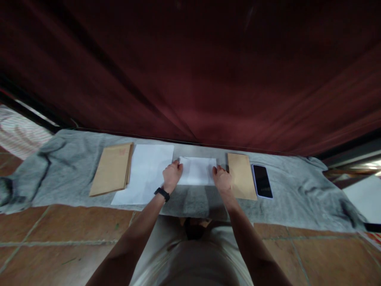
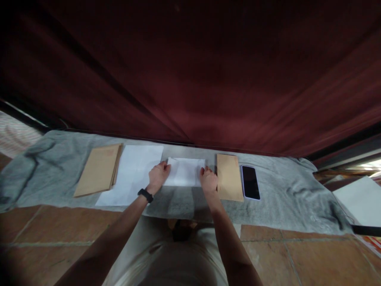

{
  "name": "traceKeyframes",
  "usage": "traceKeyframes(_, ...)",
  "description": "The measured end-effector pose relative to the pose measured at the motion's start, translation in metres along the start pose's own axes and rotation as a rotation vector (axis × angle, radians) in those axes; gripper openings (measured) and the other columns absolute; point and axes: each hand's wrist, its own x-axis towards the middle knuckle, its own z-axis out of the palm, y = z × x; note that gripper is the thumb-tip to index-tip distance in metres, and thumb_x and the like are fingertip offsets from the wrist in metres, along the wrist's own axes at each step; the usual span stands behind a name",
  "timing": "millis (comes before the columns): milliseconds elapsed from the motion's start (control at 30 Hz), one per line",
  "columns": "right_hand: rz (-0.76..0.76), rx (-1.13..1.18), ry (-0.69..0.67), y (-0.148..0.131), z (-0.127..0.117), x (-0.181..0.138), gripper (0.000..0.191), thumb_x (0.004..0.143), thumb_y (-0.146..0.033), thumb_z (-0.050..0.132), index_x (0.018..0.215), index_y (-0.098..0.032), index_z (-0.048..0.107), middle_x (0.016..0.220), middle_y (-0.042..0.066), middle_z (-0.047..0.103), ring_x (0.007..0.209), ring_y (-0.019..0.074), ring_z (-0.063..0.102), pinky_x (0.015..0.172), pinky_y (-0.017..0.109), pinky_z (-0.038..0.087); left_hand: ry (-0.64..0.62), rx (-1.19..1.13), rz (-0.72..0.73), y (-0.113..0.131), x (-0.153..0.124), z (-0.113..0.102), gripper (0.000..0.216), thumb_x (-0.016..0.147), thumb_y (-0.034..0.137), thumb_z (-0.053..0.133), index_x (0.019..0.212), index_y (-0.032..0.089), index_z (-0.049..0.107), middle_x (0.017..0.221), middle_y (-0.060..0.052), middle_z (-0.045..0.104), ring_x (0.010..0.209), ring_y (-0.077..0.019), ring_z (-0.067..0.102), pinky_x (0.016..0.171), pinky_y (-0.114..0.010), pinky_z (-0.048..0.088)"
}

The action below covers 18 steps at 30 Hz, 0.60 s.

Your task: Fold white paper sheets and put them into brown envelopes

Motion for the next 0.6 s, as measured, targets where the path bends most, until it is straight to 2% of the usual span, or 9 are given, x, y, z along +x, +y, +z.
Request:
traceKeyframes(233, 0.004, -0.013, 0.005, -0.002, 0.007, 0.007, 0.039, 0.104, -0.033, 0.042, 0.104, -0.009, 0.071, 0.086, 0.019, 0.076, 0.078, 0.0243, 0.075, 0.068, 0.029, 0.052, 0.025, -0.016, 0.010, 0.000, 0.005, 0.008, 0.037, 0.101, 0.042, 0.040, 0.115, 0.019, 0.067, 0.101, -0.015, 0.075, 0.100, -0.0276, 0.071, 0.084, -0.034, 0.049)
traceKeyframes(400, 0.035, 0.006, 0.008, -0.003, 0.009, 0.007, 0.039, 0.106, -0.034, 0.038, 0.118, -0.007, 0.064, 0.089, 0.018, 0.075, 0.079, 0.0241, 0.074, 0.071, 0.031, 0.052, 0.064, 0.009, 0.012, 0.003, 0.002, 0.011, 0.041, 0.103, 0.041, 0.036, 0.120, 0.016, 0.065, 0.099, -0.017, 0.075, 0.098, -0.0287, 0.072, 0.083, -0.036, 0.050)
traceKeyframes(500, 0.003, 0.069, 0.089, -0.002, 0.008, 0.001, 0.038, 0.105, -0.032, 0.039, 0.125, -0.008, 0.060, 0.099, 0.020, 0.073, 0.087, 0.0249, 0.071, 0.078, 0.034, 0.053, 0.078, 0.015, 0.019, 0.005, 0.000, 0.012, 0.041, 0.103, 0.040, 0.035, 0.122, 0.015, 0.064, 0.098, -0.017, 0.075, 0.097, -0.0276, 0.073, 0.083, -0.035, 0.050)
traceKeyframes(600, -0.091, 0.130, 0.189, -0.006, 0.007, -0.008, 0.043, 0.103, -0.028, 0.043, 0.138, -0.007, 0.052, 0.118, 0.023, 0.067, 0.106, 0.0297, 0.064, 0.093, 0.042, 0.050, 0.081, 0.019, 0.031, 0.006, 0.000, 0.012, 0.041, 0.104, 0.038, 0.035, 0.122, 0.015, 0.063, 0.097, -0.017, 0.076, 0.096, -0.0271, 0.073, 0.082, -0.034, 0.050)
